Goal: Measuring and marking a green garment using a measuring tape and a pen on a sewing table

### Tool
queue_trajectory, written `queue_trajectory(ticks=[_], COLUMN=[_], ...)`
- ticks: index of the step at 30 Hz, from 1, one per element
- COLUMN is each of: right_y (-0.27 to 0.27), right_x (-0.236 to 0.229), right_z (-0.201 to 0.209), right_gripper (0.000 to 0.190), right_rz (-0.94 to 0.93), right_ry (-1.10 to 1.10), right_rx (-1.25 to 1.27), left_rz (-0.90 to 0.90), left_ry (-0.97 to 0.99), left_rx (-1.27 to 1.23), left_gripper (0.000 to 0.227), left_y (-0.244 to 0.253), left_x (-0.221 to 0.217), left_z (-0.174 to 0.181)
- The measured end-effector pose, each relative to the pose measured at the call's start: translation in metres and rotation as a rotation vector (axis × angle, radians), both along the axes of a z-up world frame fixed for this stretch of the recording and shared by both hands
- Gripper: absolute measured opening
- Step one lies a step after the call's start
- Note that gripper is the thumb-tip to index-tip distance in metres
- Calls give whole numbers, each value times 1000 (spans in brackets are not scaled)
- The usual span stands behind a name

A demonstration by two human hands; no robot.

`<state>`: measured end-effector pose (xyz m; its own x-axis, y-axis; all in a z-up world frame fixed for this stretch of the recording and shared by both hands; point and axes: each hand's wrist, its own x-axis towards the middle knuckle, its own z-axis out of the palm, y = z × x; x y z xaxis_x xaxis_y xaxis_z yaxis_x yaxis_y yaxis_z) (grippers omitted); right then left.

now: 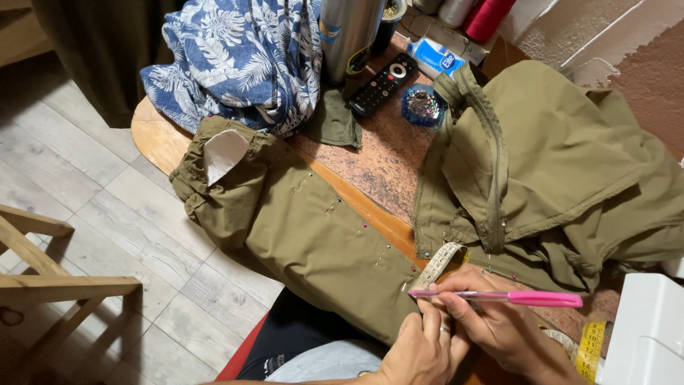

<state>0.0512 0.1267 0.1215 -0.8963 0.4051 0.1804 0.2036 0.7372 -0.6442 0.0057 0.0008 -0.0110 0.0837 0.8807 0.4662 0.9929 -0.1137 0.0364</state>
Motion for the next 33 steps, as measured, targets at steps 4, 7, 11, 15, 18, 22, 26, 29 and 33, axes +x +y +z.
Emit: queue_trajectory(ticks=[4,7,11,15,18,22,26,29,33], right_y=[3,3,3,2,1,1,2,3,4], right_x=[3,3,3,-1,1,-1,-3,-2,-1], right_z=[-8,-9,-10,-1,-3,0,1,-2,0], right_gripper=[22,21,21,25,21,23,23,23,24], right_rz=[4,19,13,24,-16,-4,-11,-3,12], right_ry=[-33,-23,-20,-57,-36,-74,-81,-71,-48], right_rx=[40,48,28,47,-6,-25,-60,-53,-85], left_rz=[-24,-11,-6,11,19,21,25,22,36], left_ry=[-13,-5,-13,0,6,-9,-3,-7,16], left_rx=[11,-5,14,73,49,31,53,46,56], left_gripper=[29,37,34,34,34,33,32,32,37], left_y=[-1,-1,-2,-1,-1,-2,-1,-2,-1], left_x=[-2,-2,-3,-3,-5,-4,-4,-5,-5], left_z=[2,4,6,4,8,9,8,10,8])
